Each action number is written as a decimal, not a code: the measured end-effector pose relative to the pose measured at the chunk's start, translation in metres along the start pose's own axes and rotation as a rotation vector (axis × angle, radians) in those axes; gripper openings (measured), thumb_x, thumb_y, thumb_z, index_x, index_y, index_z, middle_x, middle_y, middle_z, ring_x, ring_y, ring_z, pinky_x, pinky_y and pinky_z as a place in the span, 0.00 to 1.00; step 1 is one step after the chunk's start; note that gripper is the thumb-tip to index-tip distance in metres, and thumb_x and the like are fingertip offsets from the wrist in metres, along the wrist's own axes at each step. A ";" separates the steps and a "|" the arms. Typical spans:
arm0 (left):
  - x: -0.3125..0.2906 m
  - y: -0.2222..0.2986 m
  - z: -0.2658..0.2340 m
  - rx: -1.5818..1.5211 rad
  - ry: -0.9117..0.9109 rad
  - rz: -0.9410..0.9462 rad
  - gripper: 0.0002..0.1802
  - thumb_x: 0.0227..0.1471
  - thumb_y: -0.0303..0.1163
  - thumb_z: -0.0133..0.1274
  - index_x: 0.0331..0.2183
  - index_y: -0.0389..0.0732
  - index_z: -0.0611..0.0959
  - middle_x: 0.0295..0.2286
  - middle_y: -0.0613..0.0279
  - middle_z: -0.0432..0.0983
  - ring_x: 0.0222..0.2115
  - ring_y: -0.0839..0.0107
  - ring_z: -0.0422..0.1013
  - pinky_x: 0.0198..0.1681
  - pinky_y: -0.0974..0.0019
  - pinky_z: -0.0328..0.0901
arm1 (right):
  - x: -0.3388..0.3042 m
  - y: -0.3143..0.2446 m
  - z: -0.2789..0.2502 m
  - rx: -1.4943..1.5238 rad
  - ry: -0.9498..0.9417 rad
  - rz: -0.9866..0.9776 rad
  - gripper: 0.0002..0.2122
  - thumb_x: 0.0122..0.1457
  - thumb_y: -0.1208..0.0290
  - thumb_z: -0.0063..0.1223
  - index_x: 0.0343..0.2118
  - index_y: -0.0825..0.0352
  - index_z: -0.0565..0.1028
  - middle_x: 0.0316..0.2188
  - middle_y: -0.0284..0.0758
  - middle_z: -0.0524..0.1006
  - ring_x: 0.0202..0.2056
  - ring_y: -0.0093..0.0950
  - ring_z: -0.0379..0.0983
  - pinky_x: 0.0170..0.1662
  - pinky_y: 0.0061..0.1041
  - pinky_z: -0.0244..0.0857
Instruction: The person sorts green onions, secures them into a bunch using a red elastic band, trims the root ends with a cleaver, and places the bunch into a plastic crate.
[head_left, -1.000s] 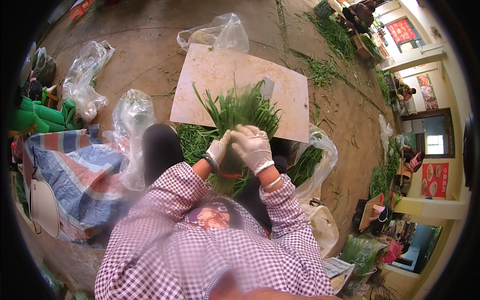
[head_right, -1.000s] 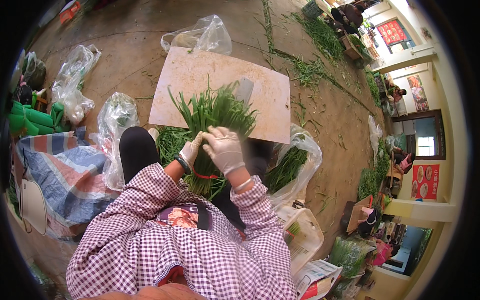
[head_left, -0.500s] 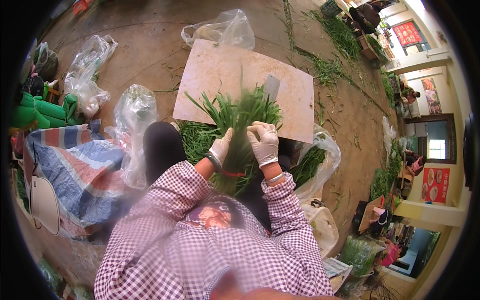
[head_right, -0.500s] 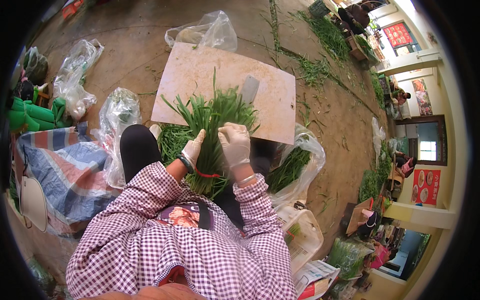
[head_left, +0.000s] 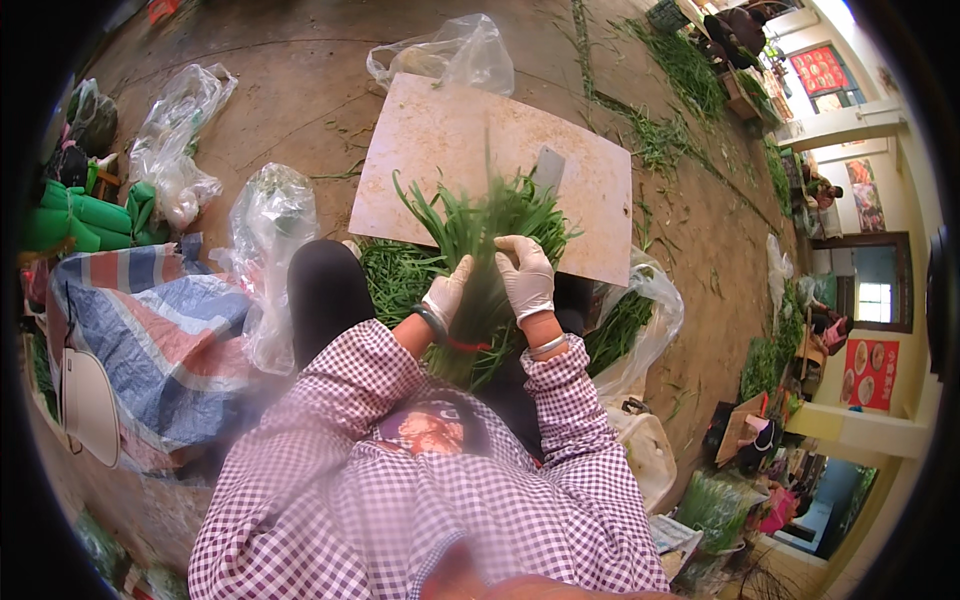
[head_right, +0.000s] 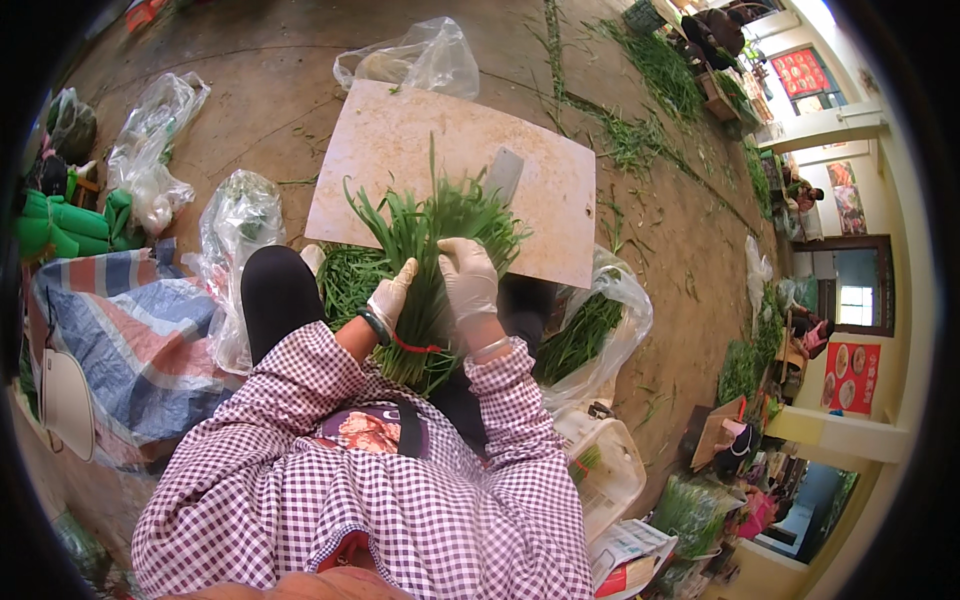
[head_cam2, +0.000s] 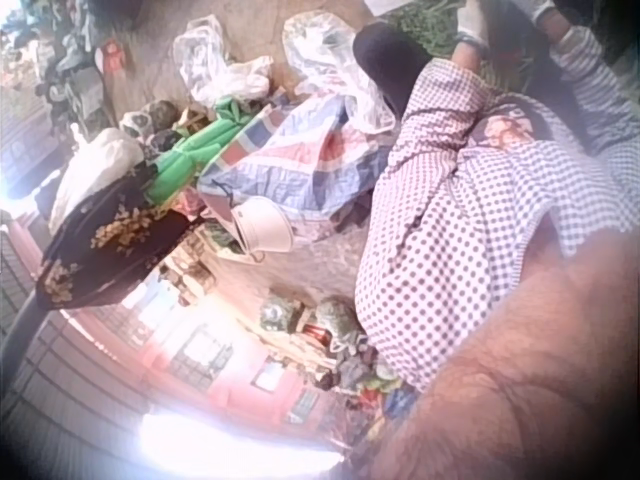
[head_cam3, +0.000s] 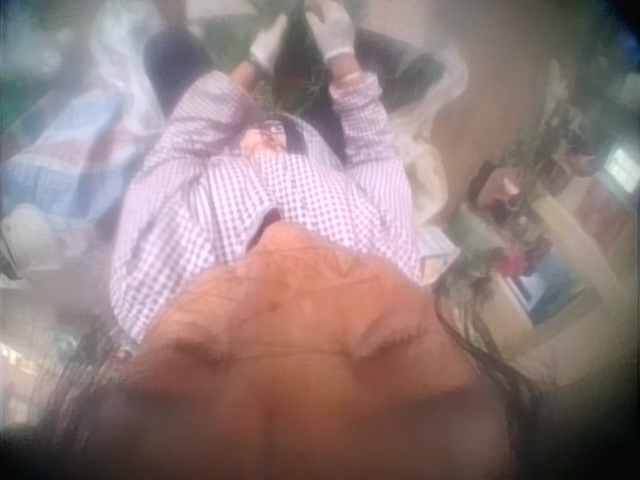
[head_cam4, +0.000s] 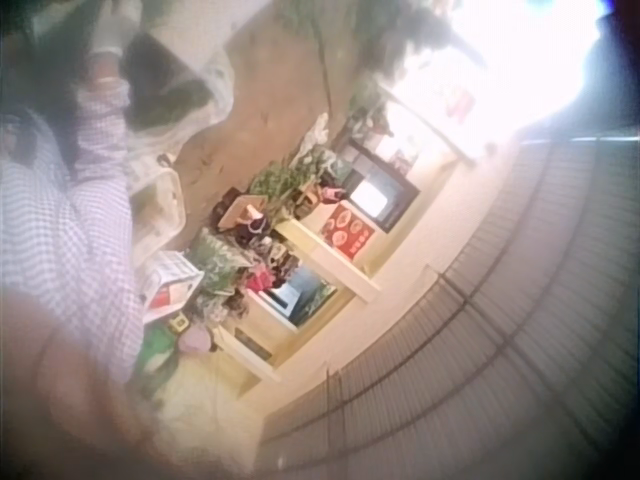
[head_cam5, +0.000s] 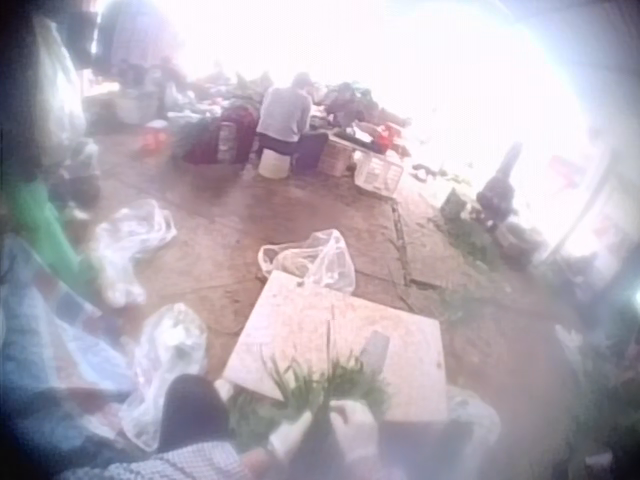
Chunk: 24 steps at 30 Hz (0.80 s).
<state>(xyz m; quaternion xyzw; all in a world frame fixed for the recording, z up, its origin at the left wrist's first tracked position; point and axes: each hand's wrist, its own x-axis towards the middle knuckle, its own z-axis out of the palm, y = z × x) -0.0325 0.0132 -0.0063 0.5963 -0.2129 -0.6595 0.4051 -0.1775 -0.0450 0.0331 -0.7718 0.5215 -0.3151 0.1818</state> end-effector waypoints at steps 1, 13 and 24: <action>0.001 -0.004 0.002 -0.024 0.007 0.028 0.45 0.56 0.66 0.45 0.40 0.25 0.82 0.32 0.54 0.80 0.36 0.72 0.70 0.42 0.68 0.64 | 0.001 -0.005 0.000 0.053 -0.006 0.039 0.10 0.52 0.79 0.61 0.38 0.65 0.78 0.31 0.32 0.78 0.29 0.25 0.76 0.35 0.24 0.70; -0.002 0.000 -0.002 0.032 0.012 -0.010 0.45 0.56 0.67 0.46 0.40 0.24 0.82 0.33 0.52 0.80 0.36 0.72 0.69 0.42 0.65 0.65 | 0.000 -0.010 -0.001 0.047 -0.077 0.189 0.12 0.48 0.77 0.62 0.38 0.63 0.79 0.34 0.36 0.78 0.35 0.34 0.77 0.40 0.29 0.71; 0.007 -0.016 -0.004 0.013 -0.035 0.005 0.44 0.56 0.66 0.47 0.42 0.25 0.82 0.35 0.53 0.81 0.38 0.72 0.70 0.43 0.67 0.65 | 0.003 -0.014 -0.004 0.008 -0.162 0.127 0.11 0.48 0.75 0.62 0.37 0.60 0.81 0.34 0.36 0.78 0.38 0.36 0.75 0.43 0.32 0.70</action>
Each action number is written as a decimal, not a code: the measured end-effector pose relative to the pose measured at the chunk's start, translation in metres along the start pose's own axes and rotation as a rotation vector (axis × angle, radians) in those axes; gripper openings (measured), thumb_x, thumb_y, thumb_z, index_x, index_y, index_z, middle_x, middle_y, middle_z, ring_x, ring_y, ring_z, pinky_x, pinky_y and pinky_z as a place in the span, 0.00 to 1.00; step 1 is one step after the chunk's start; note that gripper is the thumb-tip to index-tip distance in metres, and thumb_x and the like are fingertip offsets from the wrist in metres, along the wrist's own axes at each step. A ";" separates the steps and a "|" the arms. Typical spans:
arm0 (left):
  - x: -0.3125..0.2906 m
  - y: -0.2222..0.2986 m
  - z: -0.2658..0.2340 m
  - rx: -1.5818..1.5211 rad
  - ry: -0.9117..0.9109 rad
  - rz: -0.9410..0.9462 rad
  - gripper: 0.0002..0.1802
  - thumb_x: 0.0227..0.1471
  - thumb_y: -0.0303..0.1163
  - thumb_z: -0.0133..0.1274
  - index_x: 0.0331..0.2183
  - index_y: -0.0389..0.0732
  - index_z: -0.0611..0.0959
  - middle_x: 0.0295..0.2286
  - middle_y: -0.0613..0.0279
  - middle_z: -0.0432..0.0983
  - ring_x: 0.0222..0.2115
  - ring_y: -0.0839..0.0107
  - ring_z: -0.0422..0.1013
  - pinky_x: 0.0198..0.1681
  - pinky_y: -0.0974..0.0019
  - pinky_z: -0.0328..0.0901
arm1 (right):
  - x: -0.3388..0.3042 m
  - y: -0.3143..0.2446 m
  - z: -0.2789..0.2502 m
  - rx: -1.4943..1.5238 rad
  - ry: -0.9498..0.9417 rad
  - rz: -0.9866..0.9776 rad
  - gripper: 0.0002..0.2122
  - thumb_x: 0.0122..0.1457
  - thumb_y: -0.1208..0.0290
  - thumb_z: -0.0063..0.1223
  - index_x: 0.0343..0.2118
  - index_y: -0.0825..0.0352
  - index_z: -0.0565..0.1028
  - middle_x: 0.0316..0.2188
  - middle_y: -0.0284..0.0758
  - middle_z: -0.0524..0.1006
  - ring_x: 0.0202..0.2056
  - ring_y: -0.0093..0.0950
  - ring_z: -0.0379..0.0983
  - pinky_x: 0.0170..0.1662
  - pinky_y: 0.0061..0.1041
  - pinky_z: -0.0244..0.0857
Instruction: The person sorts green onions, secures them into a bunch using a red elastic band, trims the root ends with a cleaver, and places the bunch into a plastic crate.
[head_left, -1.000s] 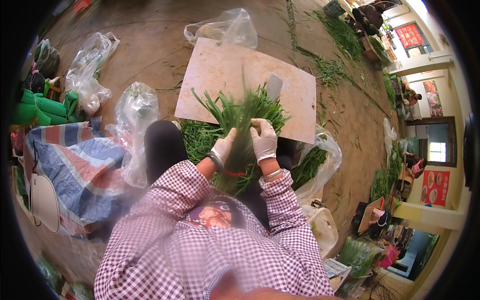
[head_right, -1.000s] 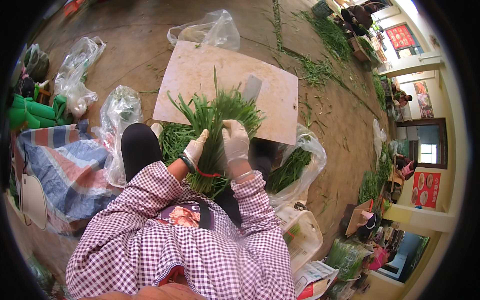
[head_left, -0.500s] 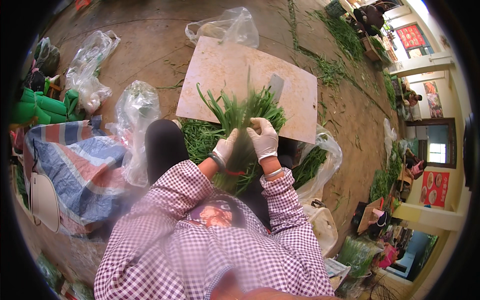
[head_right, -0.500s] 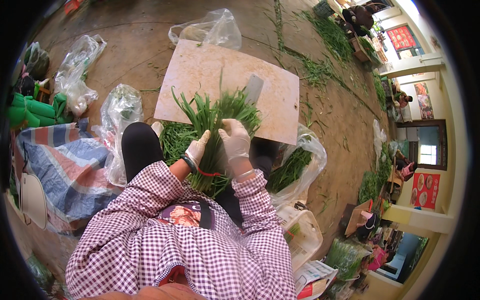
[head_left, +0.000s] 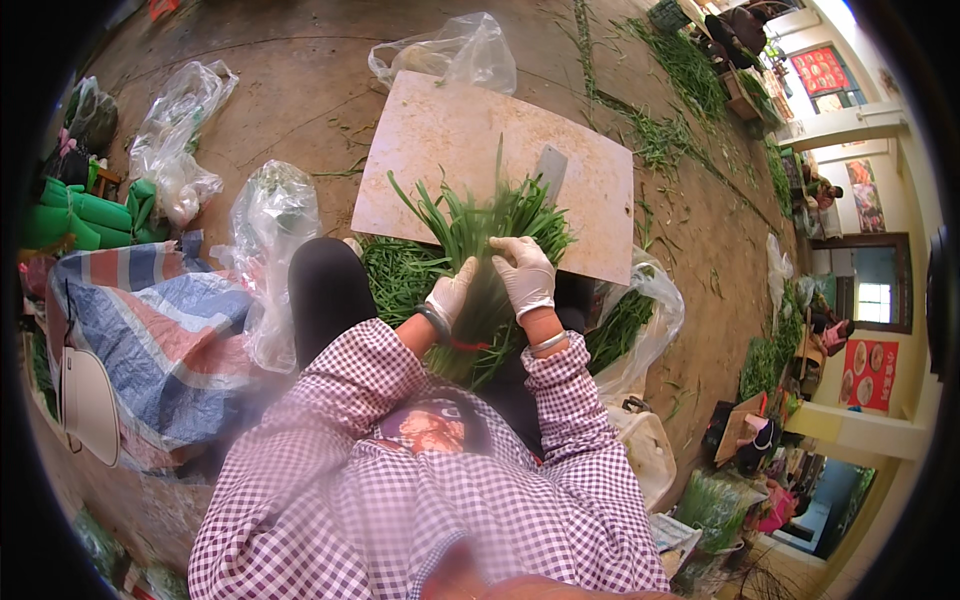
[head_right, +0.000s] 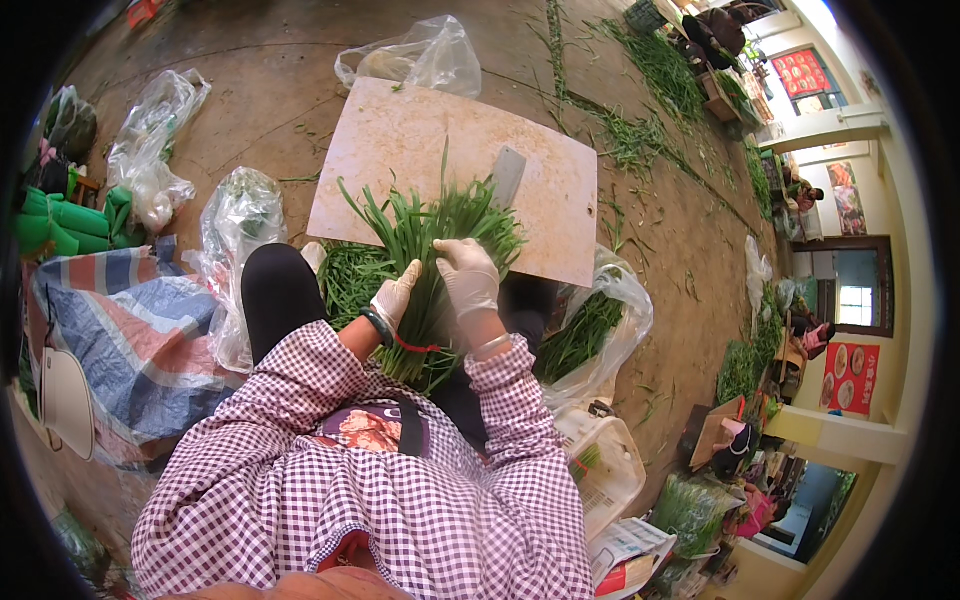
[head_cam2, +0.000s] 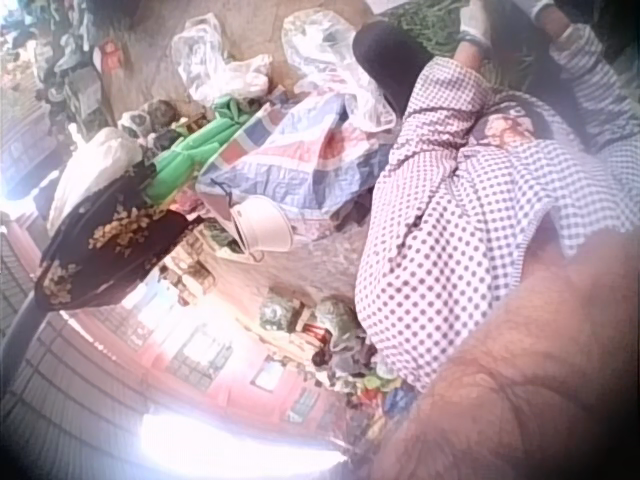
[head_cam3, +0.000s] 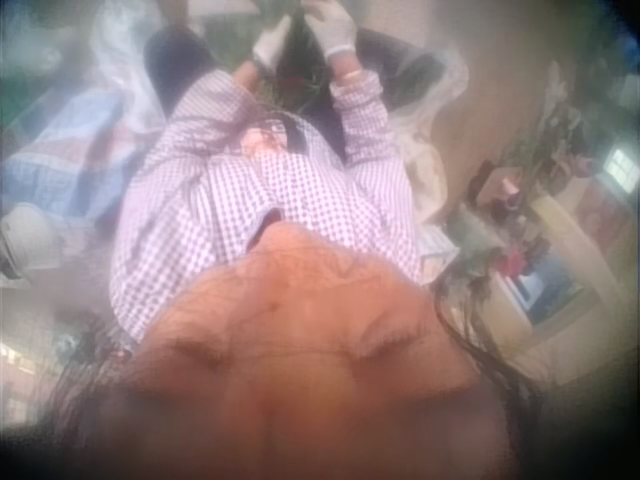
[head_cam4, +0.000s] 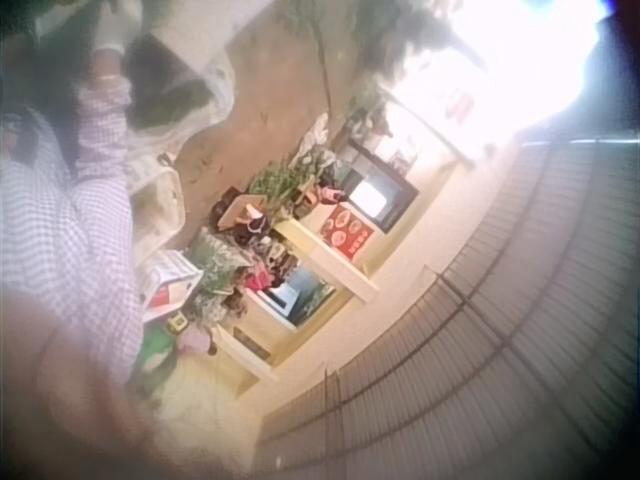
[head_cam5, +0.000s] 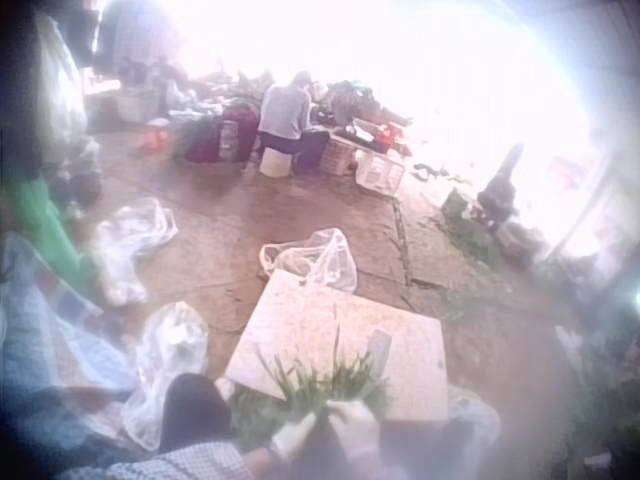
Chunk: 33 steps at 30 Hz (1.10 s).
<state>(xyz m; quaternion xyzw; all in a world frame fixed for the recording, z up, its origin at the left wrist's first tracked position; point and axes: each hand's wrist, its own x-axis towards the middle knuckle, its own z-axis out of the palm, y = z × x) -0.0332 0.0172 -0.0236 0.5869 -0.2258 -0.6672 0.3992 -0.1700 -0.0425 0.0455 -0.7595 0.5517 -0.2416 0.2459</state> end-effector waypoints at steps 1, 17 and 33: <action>0.001 0.000 0.000 0.015 0.002 -0.007 0.44 0.56 0.66 0.46 0.42 0.25 0.82 0.35 0.52 0.81 0.38 0.72 0.70 0.44 0.67 0.65 | 0.000 0.002 0.001 -0.030 0.007 -0.010 0.11 0.48 0.74 0.62 0.37 0.60 0.81 0.34 0.36 0.78 0.38 0.36 0.75 0.43 0.32 0.69; -0.029 0.026 0.011 0.021 0.039 0.063 0.47 0.55 0.68 0.45 0.39 0.23 0.82 0.33 0.43 0.81 0.38 0.65 0.73 0.45 0.63 0.65 | -0.004 0.015 0.010 -0.188 0.085 -0.058 0.05 0.51 0.74 0.61 0.31 0.62 0.77 0.32 0.36 0.76 0.34 0.36 0.75 0.39 0.32 0.69; -0.019 0.031 -0.007 -0.232 -0.050 0.045 0.38 0.61 0.57 0.47 0.43 0.24 0.81 0.40 0.54 0.80 0.40 0.72 0.73 0.46 0.69 0.66 | -0.022 0.006 -0.064 0.933 0.137 0.305 0.05 0.62 0.69 0.57 0.32 0.65 0.78 0.27 0.27 0.77 0.29 0.16 0.69 0.33 0.16 0.60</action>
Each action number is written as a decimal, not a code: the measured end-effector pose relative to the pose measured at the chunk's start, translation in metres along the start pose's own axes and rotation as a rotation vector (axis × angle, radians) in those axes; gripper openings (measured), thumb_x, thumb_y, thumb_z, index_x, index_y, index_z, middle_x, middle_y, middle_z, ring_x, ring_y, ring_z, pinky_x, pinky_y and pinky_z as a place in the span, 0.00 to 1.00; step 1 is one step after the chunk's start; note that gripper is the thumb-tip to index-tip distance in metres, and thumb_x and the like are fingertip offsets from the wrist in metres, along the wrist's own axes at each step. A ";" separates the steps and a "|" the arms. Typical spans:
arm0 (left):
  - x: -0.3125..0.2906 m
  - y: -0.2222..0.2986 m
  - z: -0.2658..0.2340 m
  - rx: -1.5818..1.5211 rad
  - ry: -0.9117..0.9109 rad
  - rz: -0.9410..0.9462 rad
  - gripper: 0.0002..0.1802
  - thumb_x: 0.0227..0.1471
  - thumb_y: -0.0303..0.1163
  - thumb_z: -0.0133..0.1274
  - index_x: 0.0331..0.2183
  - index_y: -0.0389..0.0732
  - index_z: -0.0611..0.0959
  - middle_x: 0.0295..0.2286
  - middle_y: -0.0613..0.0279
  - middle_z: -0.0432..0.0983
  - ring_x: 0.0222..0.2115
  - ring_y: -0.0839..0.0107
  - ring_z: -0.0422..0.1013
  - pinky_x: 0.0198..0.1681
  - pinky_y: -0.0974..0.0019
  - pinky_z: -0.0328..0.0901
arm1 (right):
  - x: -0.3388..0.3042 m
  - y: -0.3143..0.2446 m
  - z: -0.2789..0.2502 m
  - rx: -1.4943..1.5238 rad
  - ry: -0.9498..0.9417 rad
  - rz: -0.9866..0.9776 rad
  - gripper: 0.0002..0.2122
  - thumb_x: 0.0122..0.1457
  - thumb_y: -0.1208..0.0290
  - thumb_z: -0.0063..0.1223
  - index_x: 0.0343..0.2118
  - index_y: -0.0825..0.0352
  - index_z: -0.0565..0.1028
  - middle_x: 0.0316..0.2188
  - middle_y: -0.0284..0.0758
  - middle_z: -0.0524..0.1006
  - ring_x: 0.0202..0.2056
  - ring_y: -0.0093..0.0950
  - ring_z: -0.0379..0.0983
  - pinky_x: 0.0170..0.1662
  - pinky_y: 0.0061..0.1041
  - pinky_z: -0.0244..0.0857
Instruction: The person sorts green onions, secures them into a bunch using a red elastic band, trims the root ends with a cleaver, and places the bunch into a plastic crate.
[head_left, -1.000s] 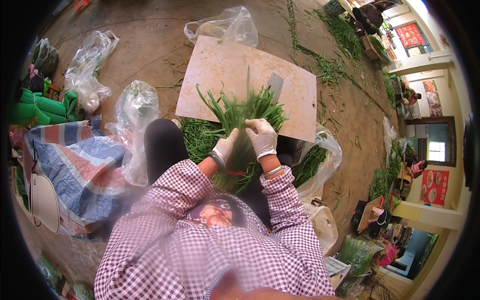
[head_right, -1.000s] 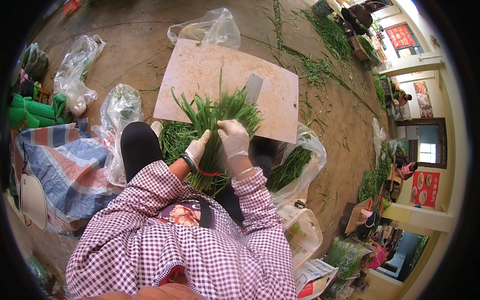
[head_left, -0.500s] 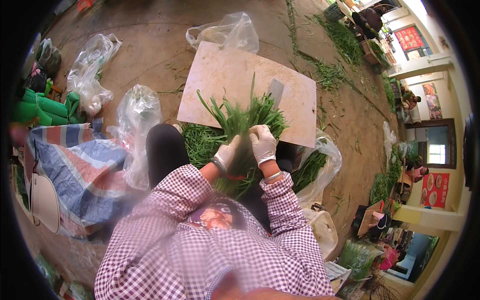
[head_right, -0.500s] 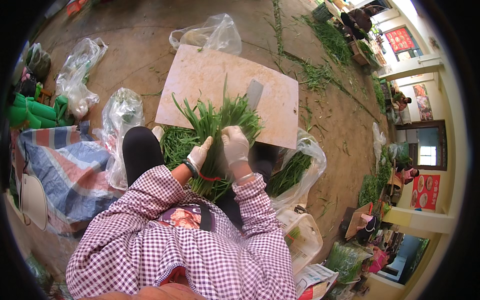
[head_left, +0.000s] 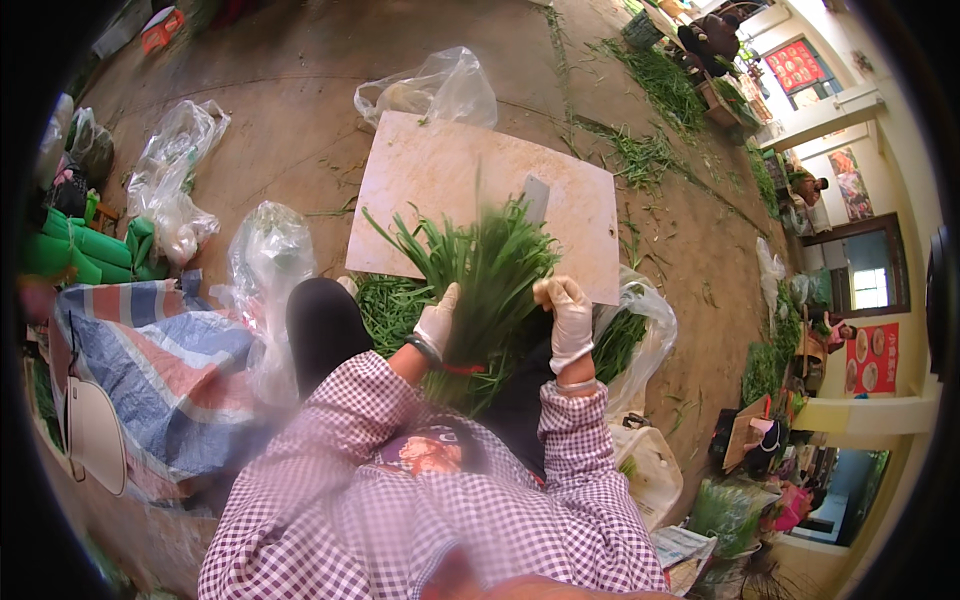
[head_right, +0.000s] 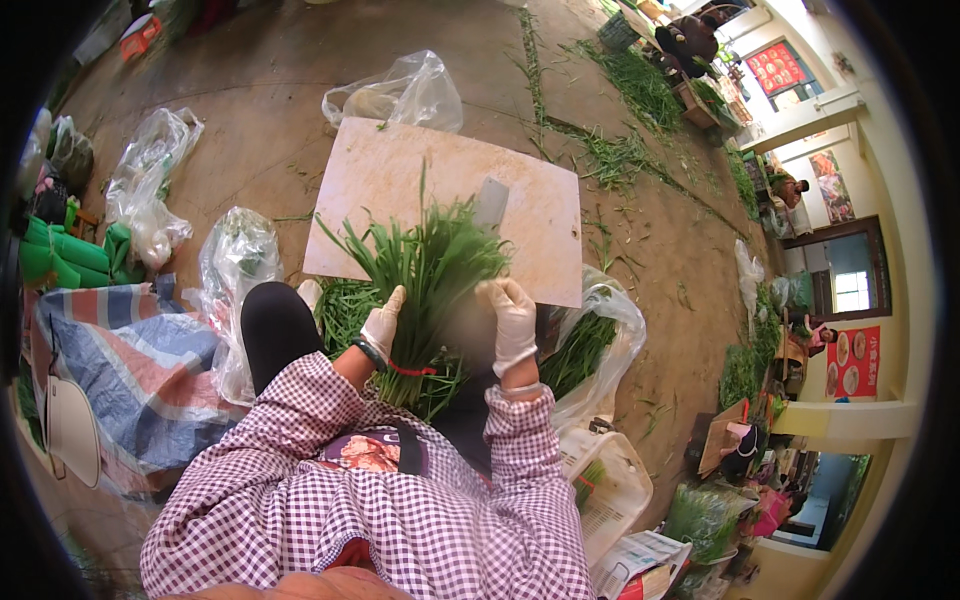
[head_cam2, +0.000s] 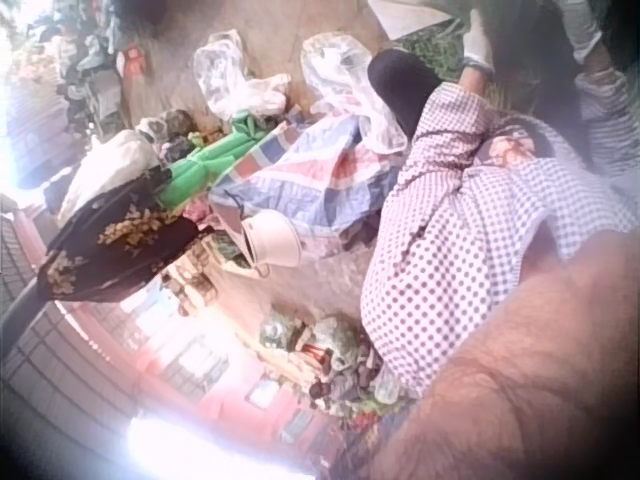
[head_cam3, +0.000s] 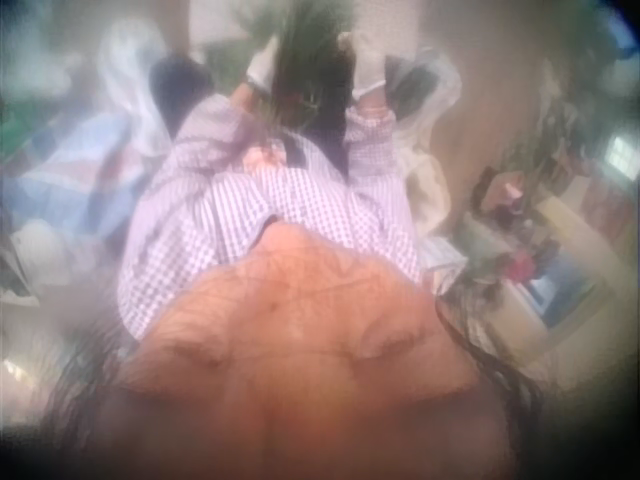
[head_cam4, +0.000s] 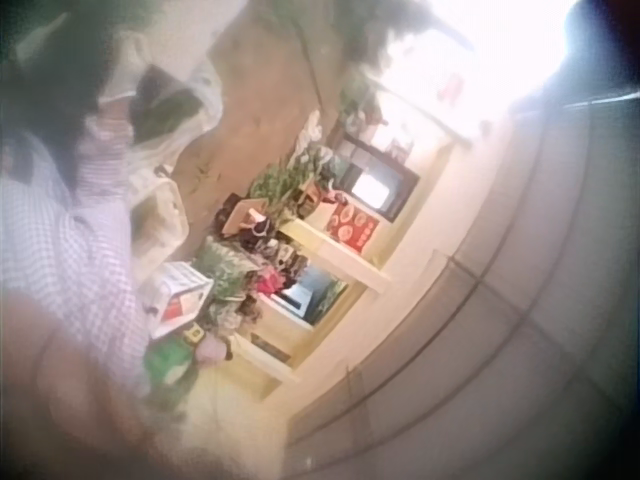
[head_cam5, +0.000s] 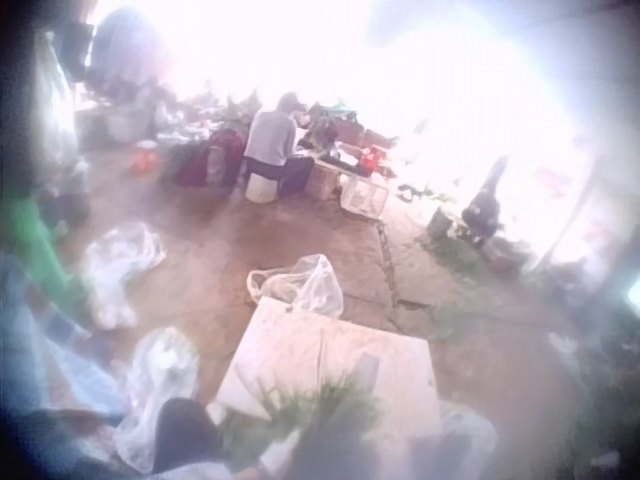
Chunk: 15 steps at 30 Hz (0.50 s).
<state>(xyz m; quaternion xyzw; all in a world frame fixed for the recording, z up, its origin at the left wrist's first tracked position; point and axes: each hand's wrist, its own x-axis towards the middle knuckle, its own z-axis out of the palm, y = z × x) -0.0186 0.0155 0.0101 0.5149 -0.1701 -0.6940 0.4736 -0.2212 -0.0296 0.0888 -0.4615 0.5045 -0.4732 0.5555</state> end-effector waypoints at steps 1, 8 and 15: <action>-0.014 0.018 0.011 -0.091 -0.068 -0.059 0.33 0.63 0.53 0.46 0.46 0.28 0.80 0.43 0.57 0.79 0.41 0.73 0.74 0.48 0.70 0.67 | -0.005 0.010 -0.028 -0.182 0.021 -0.017 0.09 0.63 0.65 0.55 0.30 0.65 0.79 0.27 0.27 0.77 0.29 0.16 0.69 0.32 0.15 0.59; 0.023 -0.026 -0.004 -0.623 -0.409 -0.065 0.32 0.62 0.52 0.46 0.54 0.34 0.73 0.49 0.54 0.75 0.47 0.63 0.73 0.55 0.60 0.66 | -0.033 0.060 -0.023 0.173 -0.035 0.001 0.25 0.53 0.75 0.64 0.54 0.69 0.68 0.47 0.33 0.73 0.46 0.26 0.70 0.51 0.24 0.66; 0.017 -0.059 -0.008 -0.024 -0.421 0.331 0.33 0.65 0.53 0.40 0.58 0.37 0.69 0.54 0.56 0.70 0.53 0.65 0.67 0.58 0.61 0.61 | -0.037 0.039 0.046 0.102 -0.242 -0.038 0.32 0.50 0.78 0.66 0.57 0.67 0.62 0.46 0.34 0.73 0.46 0.25 0.70 0.50 0.25 0.67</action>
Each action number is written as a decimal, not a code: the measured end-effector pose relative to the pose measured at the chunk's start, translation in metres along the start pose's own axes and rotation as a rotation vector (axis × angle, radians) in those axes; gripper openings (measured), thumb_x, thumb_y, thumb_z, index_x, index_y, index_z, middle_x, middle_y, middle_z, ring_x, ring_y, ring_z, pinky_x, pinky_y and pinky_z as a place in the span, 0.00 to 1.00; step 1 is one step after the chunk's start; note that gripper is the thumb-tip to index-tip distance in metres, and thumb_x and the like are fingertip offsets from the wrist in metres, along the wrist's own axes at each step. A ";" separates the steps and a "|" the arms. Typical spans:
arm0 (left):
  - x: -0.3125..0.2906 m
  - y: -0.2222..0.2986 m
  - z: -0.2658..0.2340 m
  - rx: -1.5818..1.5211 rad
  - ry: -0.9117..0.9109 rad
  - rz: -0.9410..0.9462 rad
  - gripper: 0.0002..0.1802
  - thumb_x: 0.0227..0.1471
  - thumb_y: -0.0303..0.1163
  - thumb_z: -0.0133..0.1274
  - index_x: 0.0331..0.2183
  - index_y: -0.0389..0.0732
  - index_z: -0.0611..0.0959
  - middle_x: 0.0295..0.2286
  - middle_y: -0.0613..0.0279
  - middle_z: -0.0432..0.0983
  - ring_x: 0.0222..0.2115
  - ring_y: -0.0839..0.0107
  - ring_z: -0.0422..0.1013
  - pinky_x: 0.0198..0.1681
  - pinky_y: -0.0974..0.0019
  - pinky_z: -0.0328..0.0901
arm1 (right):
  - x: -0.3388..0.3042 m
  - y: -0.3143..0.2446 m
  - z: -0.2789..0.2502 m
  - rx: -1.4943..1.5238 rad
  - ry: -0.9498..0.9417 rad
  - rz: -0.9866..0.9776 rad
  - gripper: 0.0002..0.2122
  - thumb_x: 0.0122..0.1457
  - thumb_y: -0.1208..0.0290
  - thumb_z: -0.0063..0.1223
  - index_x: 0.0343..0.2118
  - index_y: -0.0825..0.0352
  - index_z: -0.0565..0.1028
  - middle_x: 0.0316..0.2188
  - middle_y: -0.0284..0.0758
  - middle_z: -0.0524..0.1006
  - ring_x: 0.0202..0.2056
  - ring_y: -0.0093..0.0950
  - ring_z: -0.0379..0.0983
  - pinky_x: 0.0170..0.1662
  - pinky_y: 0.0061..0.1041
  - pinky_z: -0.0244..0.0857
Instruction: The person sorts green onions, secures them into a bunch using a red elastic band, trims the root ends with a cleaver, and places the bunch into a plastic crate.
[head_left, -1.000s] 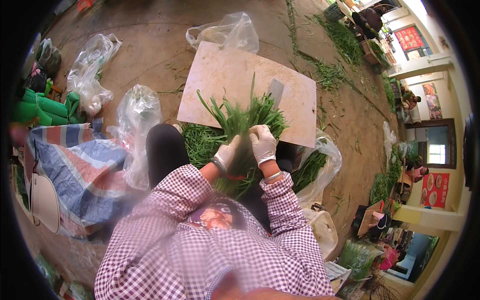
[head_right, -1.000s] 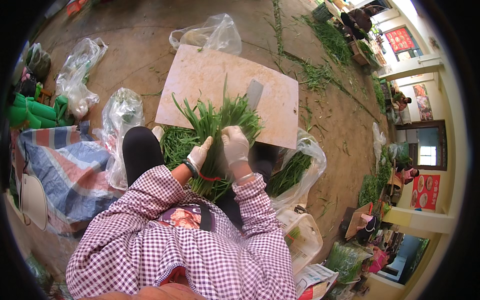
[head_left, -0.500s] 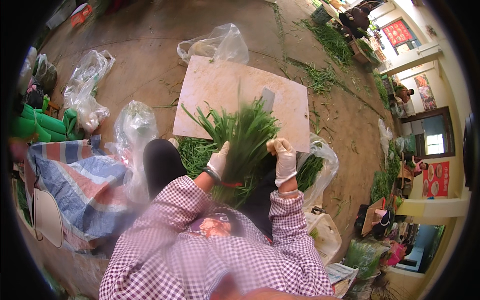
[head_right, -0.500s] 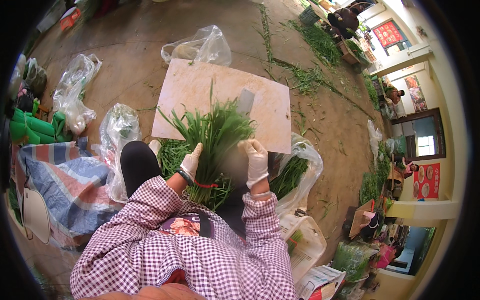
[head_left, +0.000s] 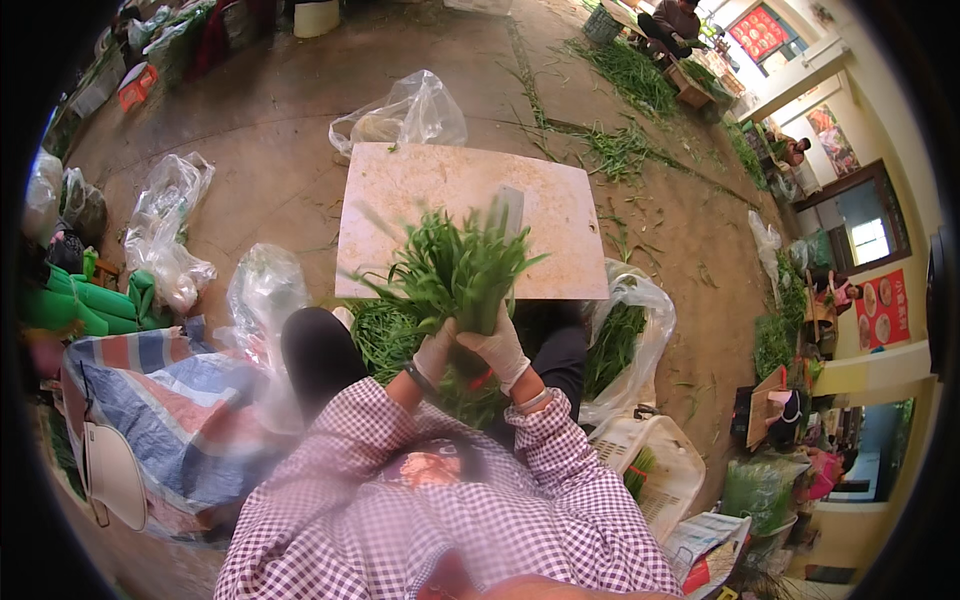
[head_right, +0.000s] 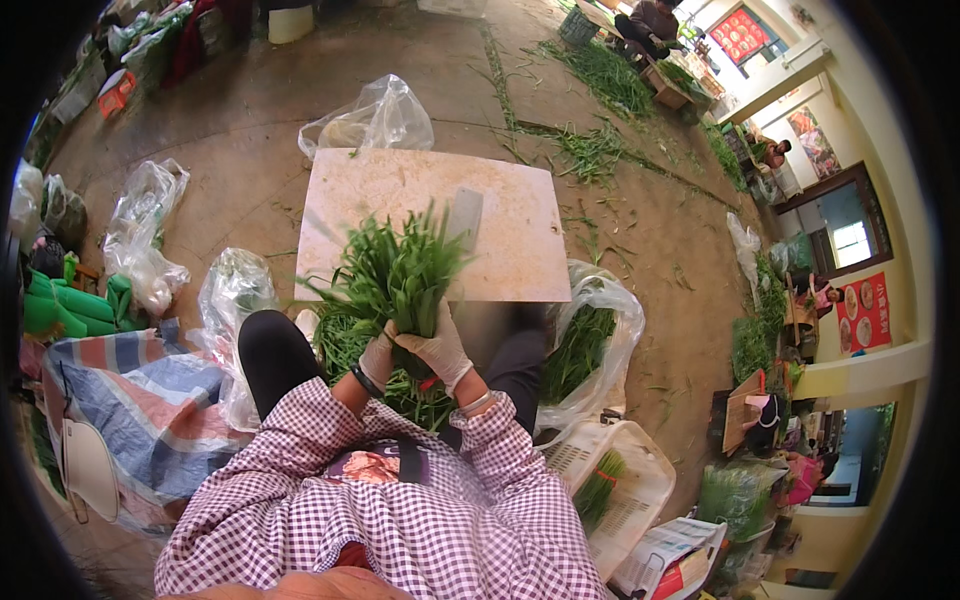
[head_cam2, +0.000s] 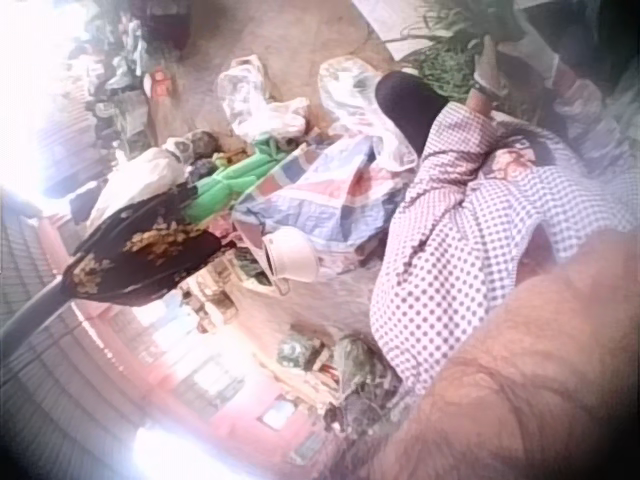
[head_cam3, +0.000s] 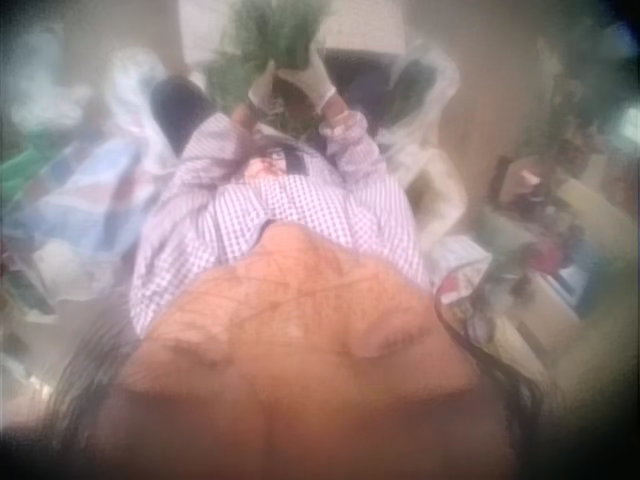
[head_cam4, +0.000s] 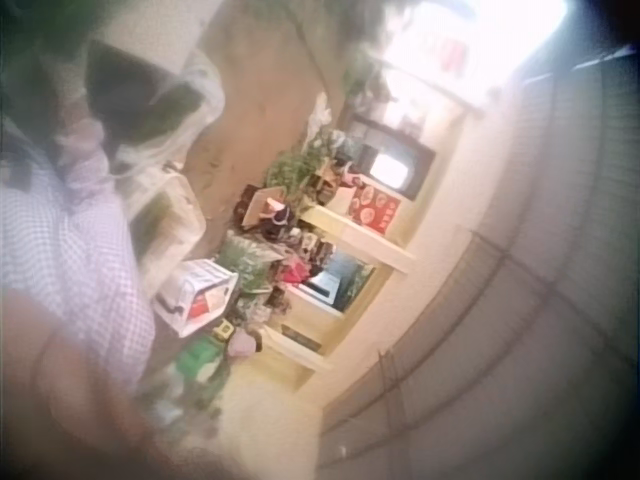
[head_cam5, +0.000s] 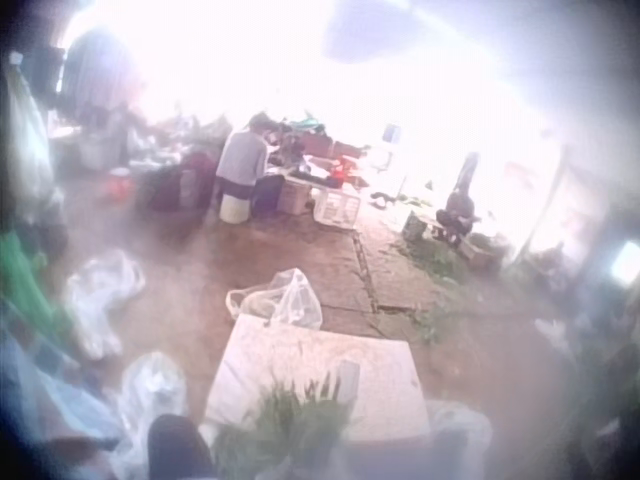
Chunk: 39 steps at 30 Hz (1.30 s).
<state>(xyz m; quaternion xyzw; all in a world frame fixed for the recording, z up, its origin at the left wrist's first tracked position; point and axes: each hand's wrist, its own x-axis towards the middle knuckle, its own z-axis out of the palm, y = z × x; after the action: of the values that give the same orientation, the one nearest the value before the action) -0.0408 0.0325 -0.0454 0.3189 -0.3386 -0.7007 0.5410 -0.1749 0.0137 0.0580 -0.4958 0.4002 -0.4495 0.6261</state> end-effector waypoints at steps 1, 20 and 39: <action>0.001 0.003 0.008 0.150 -0.015 0.073 0.32 0.66 0.52 0.39 0.58 0.37 0.69 0.53 0.57 0.70 0.53 0.65 0.67 0.58 0.62 0.61 | -0.001 -0.001 -0.002 0.000 0.015 0.000 0.32 0.49 0.76 0.67 0.57 0.67 0.63 0.46 0.35 0.74 0.47 0.27 0.70 0.51 0.27 0.66; 0.018 0.073 -0.005 -0.804 0.076 -0.030 0.24 0.62 0.51 0.45 0.46 0.41 0.78 0.41 0.60 0.78 0.40 0.62 0.74 0.46 0.57 0.70 | -0.007 -0.016 -0.069 -0.790 -0.218 0.240 0.43 0.47 0.50 0.69 0.60 0.76 0.63 0.59 0.53 0.66 0.61 0.42 0.62 0.63 0.32 0.55; 0.060 0.194 -0.100 -0.715 0.598 0.365 0.28 0.61 0.53 0.42 0.52 0.44 0.77 0.51 0.57 0.74 0.50 0.54 0.70 0.58 0.47 0.62 | 0.178 -0.002 0.050 -1.380 -0.311 -0.249 0.33 0.42 0.64 0.68 0.53 0.64 0.67 0.44 0.42 0.75 0.46 0.39 0.74 0.49 0.34 0.68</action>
<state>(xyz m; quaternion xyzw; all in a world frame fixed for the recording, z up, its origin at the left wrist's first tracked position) 0.1328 -0.0751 0.0519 0.2361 0.0426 -0.5447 0.8036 -0.0786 -0.1439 0.0600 -0.8787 0.4399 -0.0864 0.1638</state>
